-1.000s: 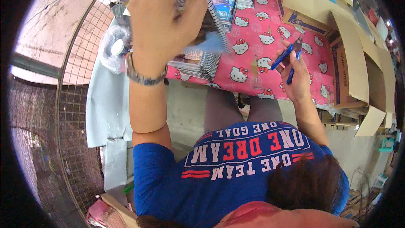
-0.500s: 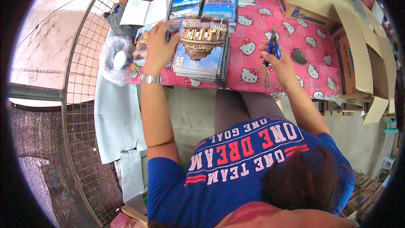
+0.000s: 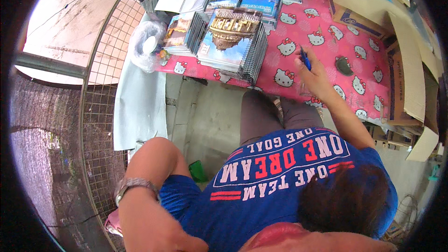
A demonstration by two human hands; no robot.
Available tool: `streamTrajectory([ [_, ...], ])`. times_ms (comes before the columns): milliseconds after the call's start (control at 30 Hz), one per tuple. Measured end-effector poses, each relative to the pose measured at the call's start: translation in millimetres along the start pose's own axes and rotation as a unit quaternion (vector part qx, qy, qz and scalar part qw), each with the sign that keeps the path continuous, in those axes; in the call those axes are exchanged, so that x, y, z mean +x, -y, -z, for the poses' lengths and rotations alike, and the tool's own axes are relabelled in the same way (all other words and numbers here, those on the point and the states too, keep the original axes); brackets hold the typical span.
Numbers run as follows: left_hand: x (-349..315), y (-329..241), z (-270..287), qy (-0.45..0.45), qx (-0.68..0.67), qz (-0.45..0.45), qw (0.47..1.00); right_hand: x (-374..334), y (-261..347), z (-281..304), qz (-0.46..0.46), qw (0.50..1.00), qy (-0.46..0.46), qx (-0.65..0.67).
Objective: The person places small paper booklets into plastic sleeves, uses a pen to mark the sleeves, and then stacks the packaged notebooks onto a shelf using a blue tool to secure the pile.
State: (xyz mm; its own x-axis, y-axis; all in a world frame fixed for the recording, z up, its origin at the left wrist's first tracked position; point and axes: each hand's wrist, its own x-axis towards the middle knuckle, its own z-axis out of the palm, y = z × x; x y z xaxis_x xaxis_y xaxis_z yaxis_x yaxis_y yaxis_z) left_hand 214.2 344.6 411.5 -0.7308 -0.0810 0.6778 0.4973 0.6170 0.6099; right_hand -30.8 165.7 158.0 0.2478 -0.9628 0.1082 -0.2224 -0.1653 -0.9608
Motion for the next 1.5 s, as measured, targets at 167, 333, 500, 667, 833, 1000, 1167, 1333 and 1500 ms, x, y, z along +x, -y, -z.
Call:
streamTrajectory([
  [167, 32, -25, -23, 0.081, 0.202, -0.03, 0.976, 7, -16, 18, 0.154, 0.971, 0.022, -0.183],
  [333, 18, -37, -19, 0.063, 0.292, -0.017, 0.954, 25, -17, 1, 0.222, 0.916, 0.103, -0.318],
  [500, -21, -44, 22, -0.108, 0.456, 0.036, 0.882, 44, 5, -30, 0.295, 0.869, 0.069, -0.391],
  [667, -117, 28, 76, -0.414, 0.529, 0.266, 0.691, 53, 1, -41, 0.365, 0.828, 0.052, -0.424],
  [833, -224, 178, 49, -0.471, 0.317, 0.473, 0.674, 56, -3, -39, 0.37, 0.808, 0.018, -0.459],
  [1000, -189, 225, 2, -0.419, 0.352, 0.538, 0.641, 55, 2, -45, 0.37, 0.804, 0.008, -0.465],
  [1167, -180, 235, -1, -0.415, 0.409, 0.528, 0.618, 56, 5, -48, 0.346, 0.806, 0.013, -0.479],
  [1333, -188, 246, -2, -0.437, 0.398, 0.503, 0.631, 61, -3, -45, 0.349, 0.804, 0.015, -0.482],
  [1500, -190, 247, -1, -0.451, 0.386, 0.511, 0.622, 66, 3, -55, 0.376, 0.784, 0.026, -0.493],
])
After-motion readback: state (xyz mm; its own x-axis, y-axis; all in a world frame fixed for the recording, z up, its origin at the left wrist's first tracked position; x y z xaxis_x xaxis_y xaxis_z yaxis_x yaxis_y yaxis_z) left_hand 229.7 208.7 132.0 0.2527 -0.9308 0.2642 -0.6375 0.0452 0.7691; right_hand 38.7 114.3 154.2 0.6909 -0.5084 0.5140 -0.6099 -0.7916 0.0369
